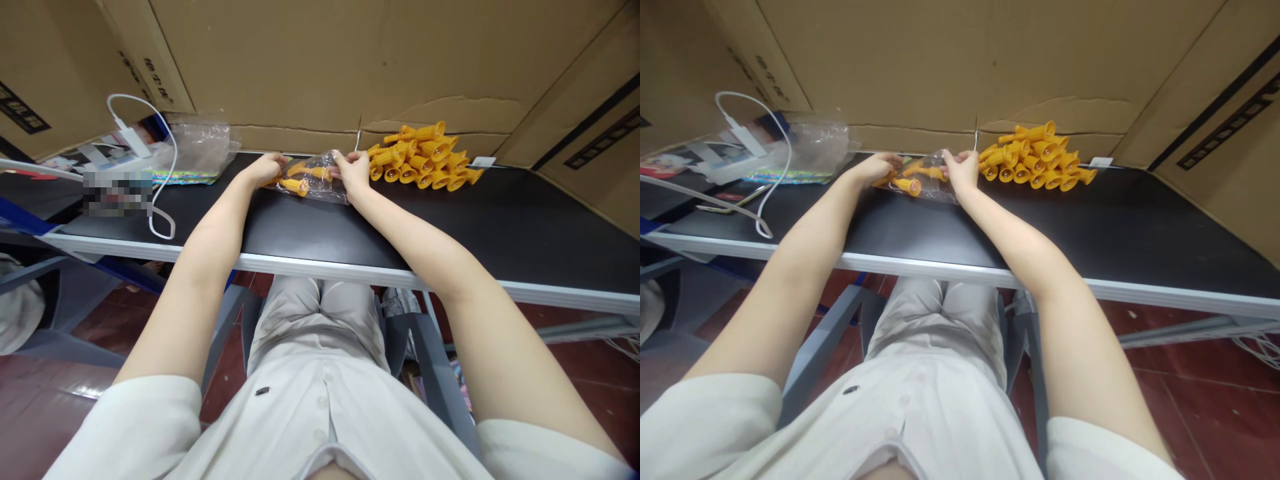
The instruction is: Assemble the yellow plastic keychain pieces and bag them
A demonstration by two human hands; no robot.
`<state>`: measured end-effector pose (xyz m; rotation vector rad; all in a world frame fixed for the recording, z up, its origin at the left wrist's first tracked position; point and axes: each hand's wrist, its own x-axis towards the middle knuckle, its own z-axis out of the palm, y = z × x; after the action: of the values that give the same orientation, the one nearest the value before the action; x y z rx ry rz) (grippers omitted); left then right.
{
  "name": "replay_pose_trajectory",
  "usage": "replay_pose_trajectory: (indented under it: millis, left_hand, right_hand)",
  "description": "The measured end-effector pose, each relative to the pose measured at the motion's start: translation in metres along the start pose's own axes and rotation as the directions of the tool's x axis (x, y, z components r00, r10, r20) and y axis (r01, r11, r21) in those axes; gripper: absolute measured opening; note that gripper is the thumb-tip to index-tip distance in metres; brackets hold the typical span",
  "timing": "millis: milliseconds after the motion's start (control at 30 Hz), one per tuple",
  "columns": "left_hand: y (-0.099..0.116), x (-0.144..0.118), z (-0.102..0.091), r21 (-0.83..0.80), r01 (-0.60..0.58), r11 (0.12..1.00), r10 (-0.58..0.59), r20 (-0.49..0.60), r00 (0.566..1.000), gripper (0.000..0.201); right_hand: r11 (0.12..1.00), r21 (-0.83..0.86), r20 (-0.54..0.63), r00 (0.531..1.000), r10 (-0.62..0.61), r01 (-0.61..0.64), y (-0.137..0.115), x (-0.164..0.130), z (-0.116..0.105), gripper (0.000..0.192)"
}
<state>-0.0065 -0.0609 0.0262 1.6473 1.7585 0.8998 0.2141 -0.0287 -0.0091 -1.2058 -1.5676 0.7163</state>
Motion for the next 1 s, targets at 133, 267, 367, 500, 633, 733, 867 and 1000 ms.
replay_pose_trajectory:
  millis: [133,267,367,500,633,733,867,1000]
  left_hand:
    - [-0.009,0.009,0.0,-0.133,-0.019,0.991,0.016,-0.023,1.0,0.066]
    - [-0.012,0.013,0.001,-0.186,-0.018,0.982,0.009,-0.049,0.999,0.048]
    - [-0.011,0.011,0.001,-0.208,-0.015,0.978,0.004,-0.054,0.999,0.036]
    - [-0.008,0.008,0.001,-0.206,-0.029,0.978,0.014,-0.072,0.997,0.021]
    - [-0.009,0.008,0.001,-0.185,-0.043,0.982,0.03,-0.068,0.997,0.017]
    - [-0.01,0.01,0.001,-0.173,-0.052,0.984,0.04,-0.069,0.997,0.018]
    - [-0.013,0.013,0.002,-0.189,-0.066,0.98,0.053,-0.072,0.996,0.02]
    - [-0.015,0.017,0.002,-0.154,-0.075,0.985,0.062,-0.086,0.994,0.025]
  right_hand:
    - [0.991,-0.071,-0.061,0.991,-0.117,0.112,0.008,0.002,-0.003,0.045]
    - [0.914,-0.291,0.135,0.958,-0.255,0.284,0.012,-0.001,-0.005,0.026]
    - [0.873,-0.337,0.284,0.922,-0.263,0.353,0.008,-0.007,-0.005,0.031]
    - [0.848,-0.358,0.381,0.89,-0.25,0.391,-0.004,-0.017,-0.007,0.037]
    - [0.832,-0.344,0.443,0.856,-0.265,0.435,-0.008,-0.021,-0.01,0.045]
    - [0.838,-0.309,0.464,0.841,-0.279,0.449,-0.003,-0.018,-0.009,0.051]
    - [0.848,-0.274,0.45,0.84,-0.304,0.453,0.003,-0.015,-0.007,0.046]
    - [0.864,-0.297,0.378,0.881,-0.284,0.406,0.003,-0.015,-0.004,0.023]
